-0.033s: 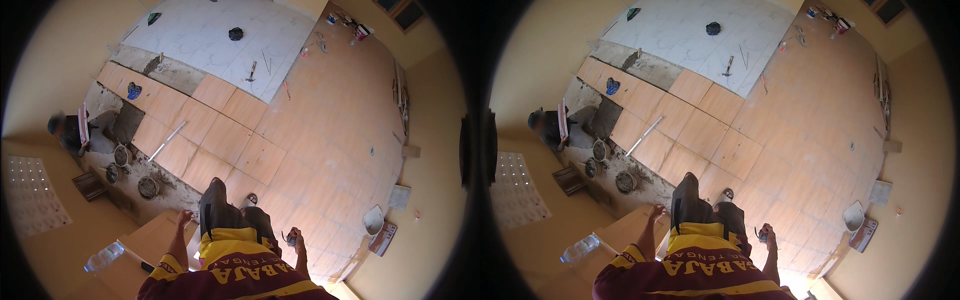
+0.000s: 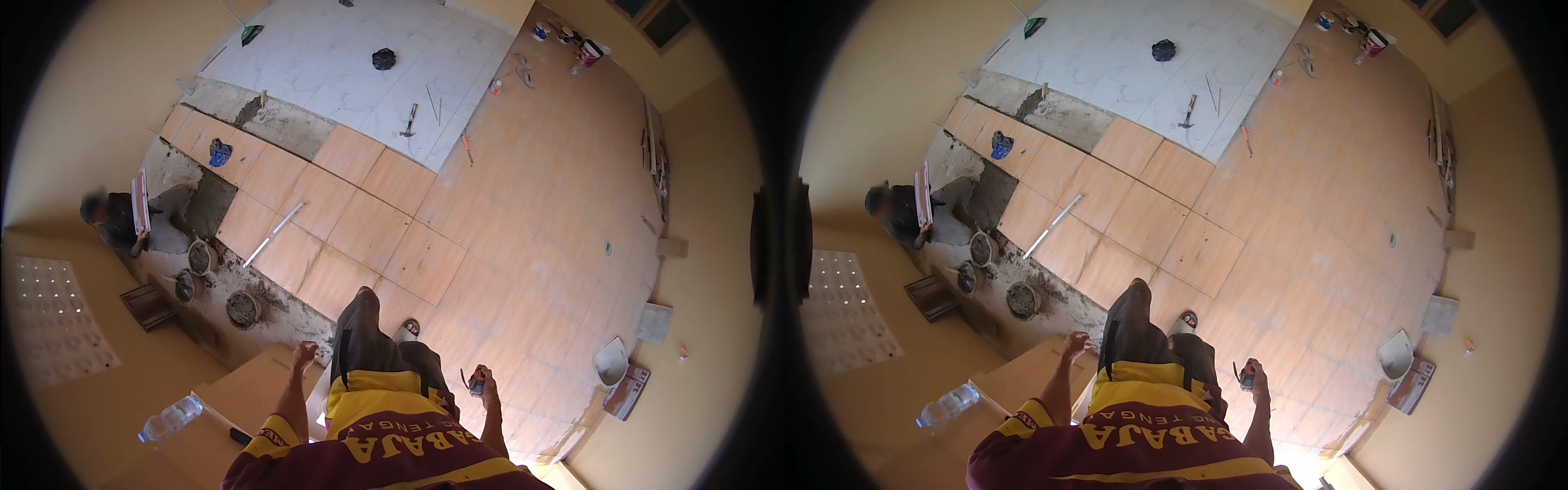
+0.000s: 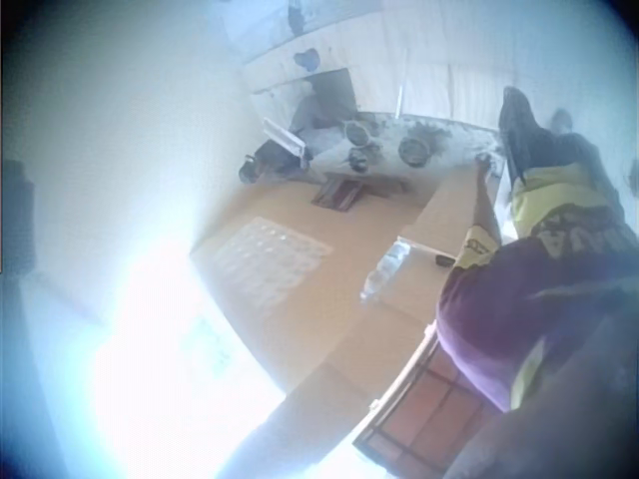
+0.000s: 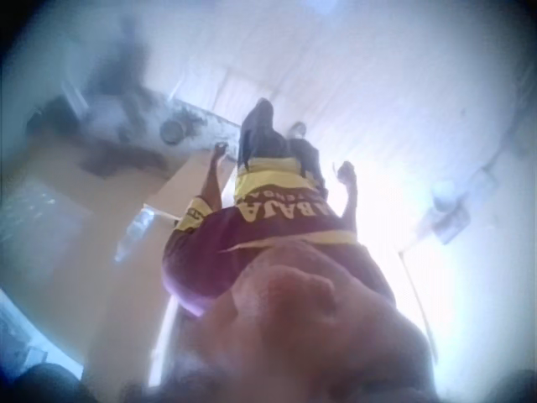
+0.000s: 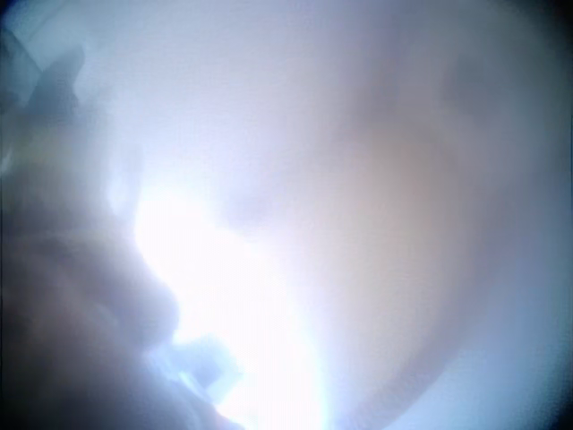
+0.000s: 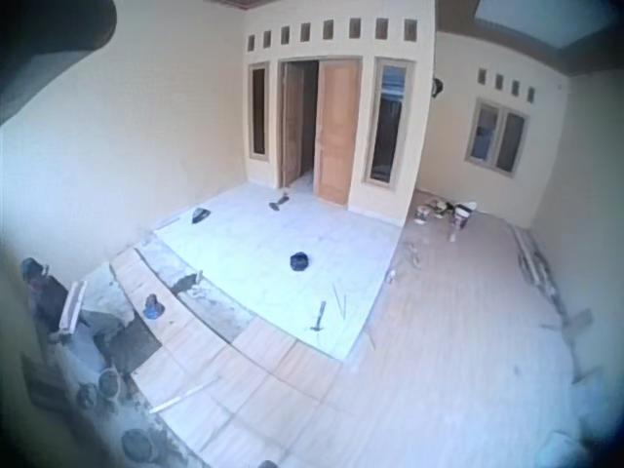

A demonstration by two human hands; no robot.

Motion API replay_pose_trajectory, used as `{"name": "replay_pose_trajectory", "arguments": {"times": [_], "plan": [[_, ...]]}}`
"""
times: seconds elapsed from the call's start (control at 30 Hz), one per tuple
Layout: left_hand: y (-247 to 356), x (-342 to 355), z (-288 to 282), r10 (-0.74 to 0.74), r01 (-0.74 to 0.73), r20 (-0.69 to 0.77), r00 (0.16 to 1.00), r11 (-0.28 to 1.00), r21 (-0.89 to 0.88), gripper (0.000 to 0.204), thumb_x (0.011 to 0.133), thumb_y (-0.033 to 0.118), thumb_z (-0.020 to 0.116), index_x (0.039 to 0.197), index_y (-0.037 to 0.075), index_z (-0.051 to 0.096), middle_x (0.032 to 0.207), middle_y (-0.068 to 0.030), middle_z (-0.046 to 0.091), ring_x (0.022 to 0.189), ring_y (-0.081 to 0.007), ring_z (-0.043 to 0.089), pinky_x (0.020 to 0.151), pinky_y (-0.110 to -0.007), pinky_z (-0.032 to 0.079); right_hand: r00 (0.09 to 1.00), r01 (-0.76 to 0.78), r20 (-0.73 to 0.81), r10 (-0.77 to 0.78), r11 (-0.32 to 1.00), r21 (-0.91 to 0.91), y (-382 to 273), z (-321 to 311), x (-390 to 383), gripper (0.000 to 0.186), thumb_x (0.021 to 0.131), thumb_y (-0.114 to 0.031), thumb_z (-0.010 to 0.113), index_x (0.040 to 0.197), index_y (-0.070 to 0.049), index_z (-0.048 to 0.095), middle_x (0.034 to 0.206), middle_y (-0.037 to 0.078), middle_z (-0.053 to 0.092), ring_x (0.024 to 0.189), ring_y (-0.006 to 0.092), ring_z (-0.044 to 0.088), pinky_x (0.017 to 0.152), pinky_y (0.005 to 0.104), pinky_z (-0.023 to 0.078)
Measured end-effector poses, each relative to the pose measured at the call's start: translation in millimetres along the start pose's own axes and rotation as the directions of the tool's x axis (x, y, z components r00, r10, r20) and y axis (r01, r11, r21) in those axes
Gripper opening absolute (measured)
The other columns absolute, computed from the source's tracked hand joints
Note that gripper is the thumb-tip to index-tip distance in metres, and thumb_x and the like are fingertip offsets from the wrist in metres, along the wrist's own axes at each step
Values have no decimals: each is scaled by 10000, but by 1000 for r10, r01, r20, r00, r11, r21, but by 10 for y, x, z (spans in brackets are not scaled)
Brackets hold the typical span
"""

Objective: The person mixes cement with a hoe, carries a bucket of mortar, and installs floor tiles. They use a hammer and a red tile leveling tool to secure the tiles into place.

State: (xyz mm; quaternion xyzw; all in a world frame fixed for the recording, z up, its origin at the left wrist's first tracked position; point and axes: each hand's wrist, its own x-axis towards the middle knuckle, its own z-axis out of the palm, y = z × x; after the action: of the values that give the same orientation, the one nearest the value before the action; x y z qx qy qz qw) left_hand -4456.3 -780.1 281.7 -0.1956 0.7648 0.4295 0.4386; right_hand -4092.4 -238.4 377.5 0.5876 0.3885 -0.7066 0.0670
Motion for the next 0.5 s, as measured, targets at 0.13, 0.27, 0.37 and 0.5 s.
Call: {"name": "replay_pose_trajectory", "arguments": {"times": [0.13, 0.27, 0.37, 0.5], "plan": [[1152, -392, 763, 13, -14, -3, 1000, 998, -55, 315, 1030, 210, 600, 1286, 27, 624, 1068, -119, 762, 873, -196, 739, 720, -324, 577, 998, 58, -14, -59, 994, -91, -1156, -64, 743, 391, 957, -570, 598, 1074, -209, 690, 808, 2, 692, 621, 128, 666, 490, 317, 524], [889, -70, 912, -72, 71, -64, 995, 997, -19, 233, 1013, 192, 620, 1140, 6, 679, 932, -118, 757, 711, -180, 716, 570, -293, 548, 994, 106, 39, -100, 975, -197, -2222, 76, 1389, 402, 979, -583, 561, 1089, -210, 661, 789, 0, 670, 615, 142, 647, 509, 338, 526], [1120, 165, 1306, -224, 239, -93, 970, 950, 200, 230, 996, 212, 638, 1044, -2, 710, 875, -110, 748, 688, -203, 723, 534, -321, 548, 997, 76, -14, -79, 985, -152, -2771, -35, 1496, 414, 954, -593, 582, 1077, -211, 684, 807, -7, 679, 623, 136, 650, 514, 339, 531], [2151, 648, 2096, -498, 518, -149, 854, 800, 303, 355, 986, 320, 660, 1026, -24, 739, 823, -128, 730, 658, -237, 727, 526, -399, 552, 992, -41, -127, 25, 992, -123, -3186, -645, 1515, 443, 912, -652, 586, 1005, -230, 683, 780, -14, 681, 621, 134, 660, 505, 353, 527]]}}
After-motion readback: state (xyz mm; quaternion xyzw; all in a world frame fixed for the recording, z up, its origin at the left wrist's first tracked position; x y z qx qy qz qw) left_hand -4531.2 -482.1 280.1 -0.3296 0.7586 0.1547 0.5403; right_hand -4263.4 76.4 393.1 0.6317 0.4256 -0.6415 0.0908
